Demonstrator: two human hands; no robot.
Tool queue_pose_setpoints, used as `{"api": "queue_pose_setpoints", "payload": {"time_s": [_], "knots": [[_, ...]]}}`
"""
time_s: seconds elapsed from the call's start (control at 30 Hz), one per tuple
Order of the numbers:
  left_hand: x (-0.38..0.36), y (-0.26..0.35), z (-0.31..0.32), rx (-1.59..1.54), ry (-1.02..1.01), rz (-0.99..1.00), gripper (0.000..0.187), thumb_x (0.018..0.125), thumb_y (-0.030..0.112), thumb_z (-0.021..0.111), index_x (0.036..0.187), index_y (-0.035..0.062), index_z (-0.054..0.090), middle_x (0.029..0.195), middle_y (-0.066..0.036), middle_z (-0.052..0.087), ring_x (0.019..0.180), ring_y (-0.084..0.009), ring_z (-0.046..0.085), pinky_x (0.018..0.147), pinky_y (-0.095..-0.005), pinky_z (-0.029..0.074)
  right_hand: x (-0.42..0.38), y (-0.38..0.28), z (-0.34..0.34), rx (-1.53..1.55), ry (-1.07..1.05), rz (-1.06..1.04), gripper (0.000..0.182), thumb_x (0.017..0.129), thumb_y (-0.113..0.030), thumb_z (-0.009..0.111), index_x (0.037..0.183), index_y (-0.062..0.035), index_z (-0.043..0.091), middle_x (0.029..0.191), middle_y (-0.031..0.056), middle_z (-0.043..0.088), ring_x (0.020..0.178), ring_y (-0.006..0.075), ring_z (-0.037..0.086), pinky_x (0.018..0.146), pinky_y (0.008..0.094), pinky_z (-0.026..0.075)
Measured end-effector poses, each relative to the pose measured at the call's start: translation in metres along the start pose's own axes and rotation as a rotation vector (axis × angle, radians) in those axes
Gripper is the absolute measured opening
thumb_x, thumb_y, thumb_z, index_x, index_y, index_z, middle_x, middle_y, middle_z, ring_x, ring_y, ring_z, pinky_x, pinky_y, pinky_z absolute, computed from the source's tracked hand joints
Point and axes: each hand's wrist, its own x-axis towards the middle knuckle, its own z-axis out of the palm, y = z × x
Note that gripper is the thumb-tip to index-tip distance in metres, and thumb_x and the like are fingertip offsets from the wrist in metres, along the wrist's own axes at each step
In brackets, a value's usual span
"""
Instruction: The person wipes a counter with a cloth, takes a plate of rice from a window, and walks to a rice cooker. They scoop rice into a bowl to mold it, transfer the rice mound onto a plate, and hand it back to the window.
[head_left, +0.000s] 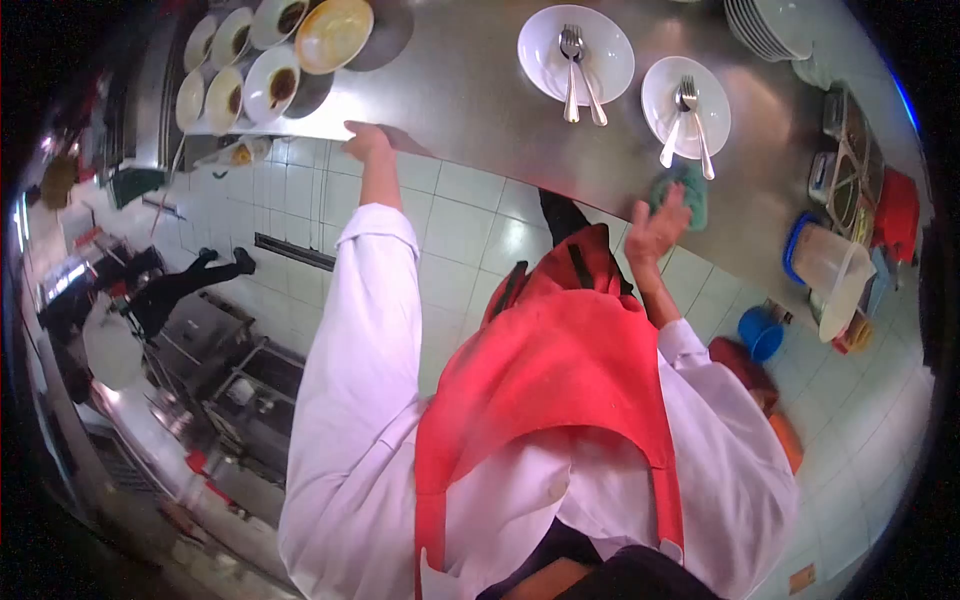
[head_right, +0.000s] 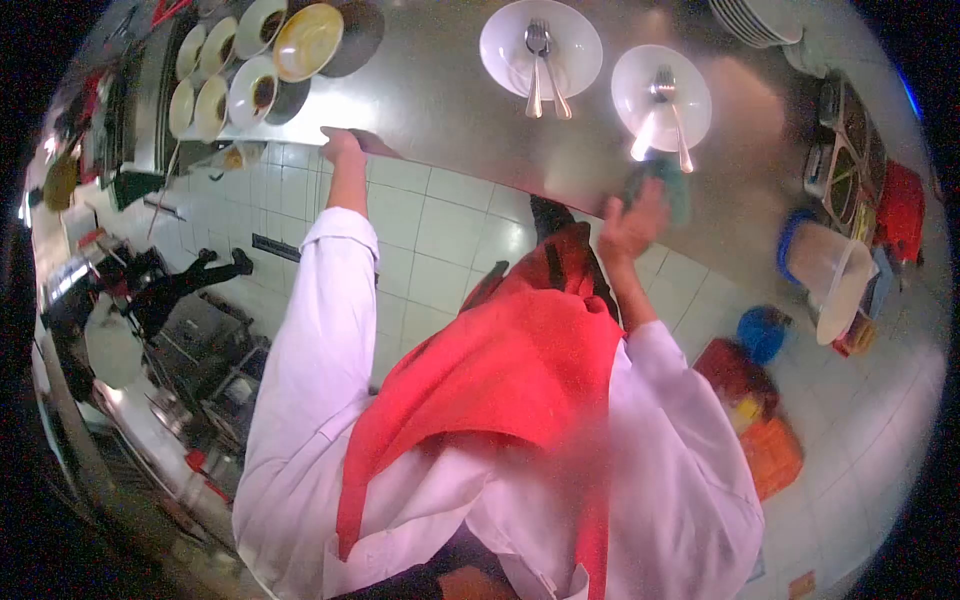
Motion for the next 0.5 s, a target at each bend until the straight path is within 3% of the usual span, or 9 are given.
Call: {"api": "queue_pose_setpoints", "payload": {"time_s": [0.03, 0.07, 0.1, 0.13, 0.23, 0.37, 0.43, 0.47, 0.5], "knots": [[-0.014, 0.002, -0.008, 0.160, 0.165, 0.042, 0.064, 0.092, 0.043, 0.032, 0.122, -0.0135, 0.034, 0.108, -0.037, 0.050, 0.097, -0.0461, 0.054, 0.085, -0.0492, 0.045, -0.004, -0.067, -0.014, -0.152, -0.012, -0.082, 0.070, 0.079, -0.031, 0.055, 0.135, 0.0013, 0.028, 0.138, 0.0189, 0.033, 0.131, 0.0352, 0.026, 0.108, 0.0513, 0.009], [-0.023, 0.002, -0.016, 0.180, 0.143, 0.043, 0.064, 0.092, 0.043, 0.032, 0.122, -0.0135, 0.034, 0.108, -0.037, 0.050, 0.097, -0.0461, 0.054, 0.085, -0.0492, 0.045, -0.007, -0.133, -0.027, -0.298, -0.013, -0.165, 0.070, 0.078, -0.029, 0.056, 0.134, 0.0018, 0.029, 0.137, 0.0207, 0.033, 0.131, 0.0368, 0.025, 0.107, 0.0523, 0.007], [-0.045, 0.023, 0.120, 0.088, 0.119, -0.020, 0.063, 0.092, 0.042, 0.031, 0.120, -0.0141, 0.036, 0.104, -0.036, 0.052, 0.095, -0.0467, 0.054, 0.083, -0.0499, 0.046, 0.122, -0.117, -0.023, -0.397, 0.039, -0.348, 0.069, 0.078, -0.030, 0.056, 0.134, 0.0016, 0.029, 0.137, 0.0210, 0.032, 0.130, 0.0366, 0.025, 0.107, 0.0524, 0.008], [-0.083, 0.003, 0.157, 0.145, 0.119, -0.084, 0.063, 0.092, 0.042, 0.030, 0.118, -0.0148, 0.038, 0.100, -0.036, 0.054, 0.093, -0.0473, 0.055, 0.081, -0.0506, 0.046, 0.140, -0.118, -0.048, -0.492, -0.019, -0.417, 0.069, 0.078, -0.030, 0.055, 0.134, 0.0014, 0.029, 0.137, 0.0214, 0.032, 0.130, 0.0364, 0.025, 0.107, 0.0525, 0.009], [-0.105, -0.012, 0.149, 0.179, 0.034, -0.166, 0.062, 0.092, 0.041, 0.031, 0.117, -0.0158, 0.039, 0.097, -0.035, 0.056, 0.093, -0.0473, 0.055, 0.079, -0.0505, 0.047, 0.121, -0.139, 0.000, -0.527, -0.268, -0.434, 0.079, 0.073, -0.036, 0.057, 0.135, 0.0015, 0.028, 0.140, 0.0215, 0.028, 0.130, 0.0451, 0.020, 0.107, 0.0534, 0.010], [-0.098, -0.021, 0.154, 0.258, 0.038, -0.168, 0.066, 0.092, 0.042, 0.031, 0.123, -0.0163, 0.033, 0.103, -0.035, 0.054, 0.097, -0.0464, 0.054, 0.083, -0.0493, 0.045, 0.127, -0.205, 0.085, -0.356, -0.534, -0.643, 0.077, 0.076, -0.037, 0.056, 0.137, -0.0002, 0.025, 0.143, 0.0188, 0.024, 0.133, 0.0412, 0.015, 0.108, 0.0513, 0.011], [-0.095, -0.006, 0.146, 0.187, -0.110, -0.363, 0.064, 0.092, 0.045, 0.029, 0.129, -0.0066, 0.033, 0.115, -0.035, 0.047, 0.105, -0.0456, 0.050, 0.090, -0.0496, 0.040, 0.128, -0.235, 0.134, -0.471, -0.636, -0.624, 0.067, 0.082, -0.033, 0.052, 0.137, -0.0032, 0.027, 0.142, 0.0182, 0.025, 0.134, 0.0366, 0.017, 0.108, 0.0499, 0.013], [-0.097, -0.022, 0.155, 0.160, -0.032, -0.262, 0.064, 0.092, 0.044, 0.030, 0.129, -0.0074, 0.033, 0.119, -0.035, 0.044, 0.110, -0.0450, 0.047, 0.093, -0.0487, 0.038, 0.149, -0.299, 0.145, -0.880, -1.044, -0.393, 0.054, 0.087, -0.027, 0.047, 0.135, -0.0074, 0.032, 0.139, 0.0168, 0.033, 0.133, 0.0323, 0.023, 0.109, 0.0466, 0.016], [-0.094, -0.036, 0.160, 0.112, 0.030, -0.076, 0.063, 0.090, 0.038, 0.037, 0.124, -0.0149, 0.035, 0.115, -0.036, 0.047, 0.108, -0.0460, 0.047, 0.095, -0.0438, 0.038, 0.138, -0.183, 0.193, -0.556, -0.792, -0.218, 0.046, 0.088, -0.023, 0.046, 0.130, -0.0082, 0.038, 0.133, 0.0149, 0.041, 0.126, 0.0327, 0.036, 0.105, 0.0444, 0.027]]}}
